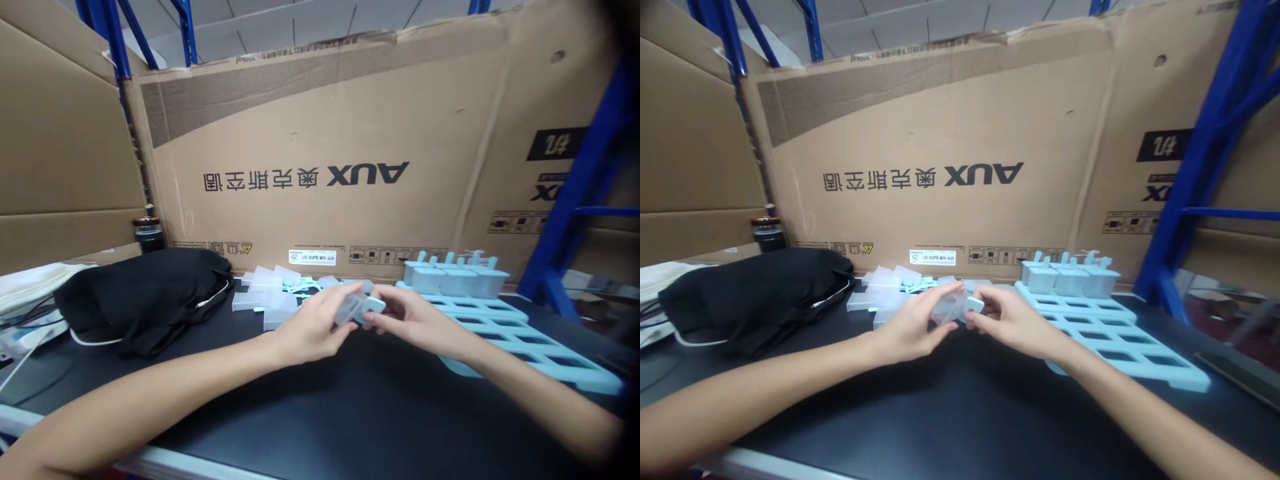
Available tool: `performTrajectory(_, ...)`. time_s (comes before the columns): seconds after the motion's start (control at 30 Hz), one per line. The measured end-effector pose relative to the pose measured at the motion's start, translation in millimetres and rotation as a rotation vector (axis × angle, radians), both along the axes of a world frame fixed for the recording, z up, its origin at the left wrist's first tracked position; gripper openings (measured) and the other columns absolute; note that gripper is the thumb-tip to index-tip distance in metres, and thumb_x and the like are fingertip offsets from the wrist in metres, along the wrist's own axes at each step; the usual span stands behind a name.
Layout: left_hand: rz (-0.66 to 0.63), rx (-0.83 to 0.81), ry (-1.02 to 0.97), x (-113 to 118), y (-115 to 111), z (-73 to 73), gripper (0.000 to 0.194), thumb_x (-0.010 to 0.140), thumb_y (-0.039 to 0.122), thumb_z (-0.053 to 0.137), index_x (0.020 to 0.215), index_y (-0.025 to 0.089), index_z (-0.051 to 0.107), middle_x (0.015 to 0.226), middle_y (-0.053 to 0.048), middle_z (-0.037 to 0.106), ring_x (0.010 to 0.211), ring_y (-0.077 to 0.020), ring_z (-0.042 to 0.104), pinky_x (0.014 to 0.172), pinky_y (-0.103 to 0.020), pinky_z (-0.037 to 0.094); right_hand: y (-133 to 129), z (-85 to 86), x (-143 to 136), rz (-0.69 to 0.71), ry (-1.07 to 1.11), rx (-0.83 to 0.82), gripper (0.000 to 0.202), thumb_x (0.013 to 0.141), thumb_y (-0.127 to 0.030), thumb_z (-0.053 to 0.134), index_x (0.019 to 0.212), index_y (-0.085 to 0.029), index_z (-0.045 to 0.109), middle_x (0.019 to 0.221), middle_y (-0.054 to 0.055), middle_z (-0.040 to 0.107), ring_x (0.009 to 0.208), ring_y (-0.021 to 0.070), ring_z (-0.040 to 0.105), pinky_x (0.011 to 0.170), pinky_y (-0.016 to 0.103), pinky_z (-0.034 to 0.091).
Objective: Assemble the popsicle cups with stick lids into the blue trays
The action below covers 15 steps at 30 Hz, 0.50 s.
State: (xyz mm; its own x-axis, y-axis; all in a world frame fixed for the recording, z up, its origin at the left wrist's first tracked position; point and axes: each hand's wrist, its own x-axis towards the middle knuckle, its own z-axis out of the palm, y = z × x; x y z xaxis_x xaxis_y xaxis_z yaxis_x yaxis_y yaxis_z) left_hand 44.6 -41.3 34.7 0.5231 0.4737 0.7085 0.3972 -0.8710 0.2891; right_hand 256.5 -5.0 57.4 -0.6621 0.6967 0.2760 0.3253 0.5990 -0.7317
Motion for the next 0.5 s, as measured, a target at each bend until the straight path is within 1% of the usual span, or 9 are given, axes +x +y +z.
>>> performTrajectory(0.03, -0.013, -0.027, -0.039, -2, 4, -3.8, 0.063, 0.085, 0.021, 0.059, 0.141, 0.022, 0.030, 0.134, -0.012, 0.052, 0.116, -0.0234, 0.055, 0.080, -0.035, 0.056, -1, -1.1, -1, 0.015, 0.026, -0.039, 0.026, 0.084, -0.043, 0.060, 0.087, -0.018, 0.053, 0.083, 0.005, 0.065, 0.076, 0.0175, 0.062, 0.068, 0.030, 0.049)
performTrajectory(0.1, -0.036, -0.035, -0.098, -7, 12, -8.6, 0.068, 0.080, 0.035, 0.068, 0.138, 0.021, 0.035, 0.126, -0.013, 0.057, 0.101, -0.0214, 0.061, 0.064, -0.029, 0.056, -2, -2.8, -3, 0.046, 0.068, -0.111, 0.028, 0.081, -0.043, 0.063, 0.086, -0.018, 0.053, 0.082, 0.004, 0.065, 0.077, 0.0175, 0.063, 0.070, 0.030, 0.050)
performTrajectory(0.13, -0.041, 0.001, -0.103, -9, 15, -9.7, 0.068, 0.075, 0.043, 0.072, 0.132, 0.020, 0.042, 0.119, -0.012, 0.061, 0.094, -0.0208, 0.062, 0.063, -0.030, 0.055, -2, -3.1, -4, 0.060, 0.078, -0.132, 0.028, 0.080, -0.044, 0.064, 0.086, -0.017, 0.055, 0.082, 0.004, 0.065, 0.077, 0.0174, 0.063, 0.071, 0.030, 0.050)
performTrajectory(0.17, -0.048, 0.053, -0.095, -10, 18, -10.1, 0.067, 0.070, 0.050, 0.074, 0.123, 0.019, 0.049, 0.110, -0.011, 0.064, 0.089, -0.0204, 0.061, 0.066, -0.032, 0.054, -3, -2.9, -5, 0.075, 0.080, -0.143, 0.029, 0.080, -0.044, 0.064, 0.087, -0.017, 0.057, 0.082, 0.004, 0.066, 0.078, 0.0174, 0.063, 0.073, 0.031, 0.049)
performTrajectory(0.23, -0.065, 0.163, -0.066, -10, 20, -10.8, 0.062, 0.062, 0.058, 0.076, 0.104, 0.018, 0.054, 0.091, -0.006, 0.064, 0.081, -0.0199, 0.058, 0.074, -0.039, 0.050, -6, -0.9, -8, 0.098, 0.076, -0.145, 0.031, 0.081, -0.046, 0.063, 0.090, -0.017, 0.061, 0.081, 0.004, 0.067, 0.078, 0.0177, 0.063, 0.076, 0.031, 0.049)
performTrajectory(0.3, -0.088, 0.216, -0.072, -9, 22, -13.1, 0.059, 0.060, 0.060, 0.075, 0.094, 0.019, 0.050, 0.085, -0.004, 0.058, 0.079, -0.0194, 0.053, 0.076, -0.040, 0.048, -10, 3.2, -11, 0.097, 0.087, -0.146, 0.032, 0.082, -0.048, 0.062, 0.088, -0.017, 0.063, 0.081, 0.004, 0.067, 0.079, 0.0182, 0.064, 0.077, 0.031, 0.049)
performTrajectory(0.37, -0.095, 0.200, -0.108, -7, 23, -18.0, 0.059, 0.063, 0.059, 0.073, 0.094, 0.020, 0.044, 0.087, -0.004, 0.051, 0.080, -0.0190, 0.050, 0.072, -0.038, 0.048, -14, 8.1, -13, 0.084, 0.106, -0.153, 0.032, 0.082, -0.048, 0.061, 0.087, -0.016, 0.064, 0.083, 0.005, 0.066, 0.079, 0.0184, 0.064, 0.078, 0.031, 0.050)
performTrajectory(0.43, -0.071, 0.132, -0.117, -7, 25, -24.2, 0.060, 0.064, 0.057, 0.073, 0.098, 0.020, 0.040, 0.091, -0.004, 0.047, 0.082, -0.0192, 0.050, 0.070, -0.037, 0.048, -18, 12.1, -14, 0.072, 0.127, -0.153, 0.033, 0.082, -0.049, 0.061, 0.086, -0.016, 0.065, 0.083, 0.006, 0.066, 0.078, 0.0184, 0.064, 0.077, 0.032, 0.050)
performTrajectory(0.5, -0.018, 0.037, -0.087, -7, 27, -29.7, 0.064, 0.066, 0.055, 0.074, 0.106, 0.020, 0.037, 0.097, -0.006, 0.046, 0.084, -0.0195, 0.051, 0.072, -0.039, 0.050, -22, 13.7, -14, 0.068, 0.133, -0.159, 0.034, 0.081, -0.050, 0.062, 0.086, -0.016, 0.065, 0.081, 0.006, 0.066, 0.077, 0.0186, 0.064, 0.078, 0.032, 0.050)
